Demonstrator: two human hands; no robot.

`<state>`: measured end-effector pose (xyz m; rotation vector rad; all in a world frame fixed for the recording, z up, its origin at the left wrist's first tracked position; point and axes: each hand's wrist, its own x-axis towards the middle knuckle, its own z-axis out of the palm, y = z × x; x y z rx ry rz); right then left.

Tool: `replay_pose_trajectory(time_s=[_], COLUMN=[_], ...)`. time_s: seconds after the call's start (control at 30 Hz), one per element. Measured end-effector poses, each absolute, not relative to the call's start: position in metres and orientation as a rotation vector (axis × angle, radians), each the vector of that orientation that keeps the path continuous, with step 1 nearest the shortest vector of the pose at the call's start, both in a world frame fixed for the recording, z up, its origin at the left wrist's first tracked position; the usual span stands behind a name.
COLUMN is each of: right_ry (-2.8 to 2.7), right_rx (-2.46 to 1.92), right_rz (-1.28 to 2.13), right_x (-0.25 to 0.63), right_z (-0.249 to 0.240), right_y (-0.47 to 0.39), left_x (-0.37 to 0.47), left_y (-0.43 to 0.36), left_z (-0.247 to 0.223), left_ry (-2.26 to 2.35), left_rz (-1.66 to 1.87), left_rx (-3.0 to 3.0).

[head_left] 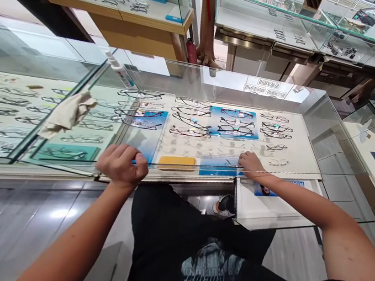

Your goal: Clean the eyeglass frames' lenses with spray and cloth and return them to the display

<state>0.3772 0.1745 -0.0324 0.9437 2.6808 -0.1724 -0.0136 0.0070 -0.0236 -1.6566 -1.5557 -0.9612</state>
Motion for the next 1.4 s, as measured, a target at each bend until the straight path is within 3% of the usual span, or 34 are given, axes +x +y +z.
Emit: replay_pose_trajectory(time_s=[0.23, 0.4, 0.67, 0.8, 0.87, 1.07, 1.4], right_ry=[2.771, 2.753, 2.623, 2.365, 2.421, 2.815, 2.695], right_rx=[0.803, 0.783, 0.944, 0.778, 0.825, 1.422, 1.415], right_rz=[-0.149, -0.153, -0.219, -0.736, -0.796, 0.034, 0.084], right_x=[0.360, 0.359, 0.404, 0.439, 0.452, 0.464, 0.442], right_z=[-0.059, -0.051, 0.008, 0.056, 0.081, 0.119, 0.094], right_y=[0.177, 0.175, 0.137, 0.115, 0.125, 0.215, 0.259], left_x=[-0.020, -0.020, -0.018, -0.016, -0.015, -0.012, -0.009], left_y=[0.004, 0.003, 0.003, 0.005, 0.005, 0.006, 0.011], left_z=[-0.032, -0.034, -0.031, -0.027, -0.024, -0.020, -0.015], left_ry=[-1.705, -1.747, -1.606, -1.555, -1.520, -1.538, -1.418], left_rz=[-0.951, -0.952, -1.002, -1.016, -0.989, -0.953, -0.926], left_rx=[-1.657, -1.646, -1.667, -1.675, -1.675, -1.668, -1.666])
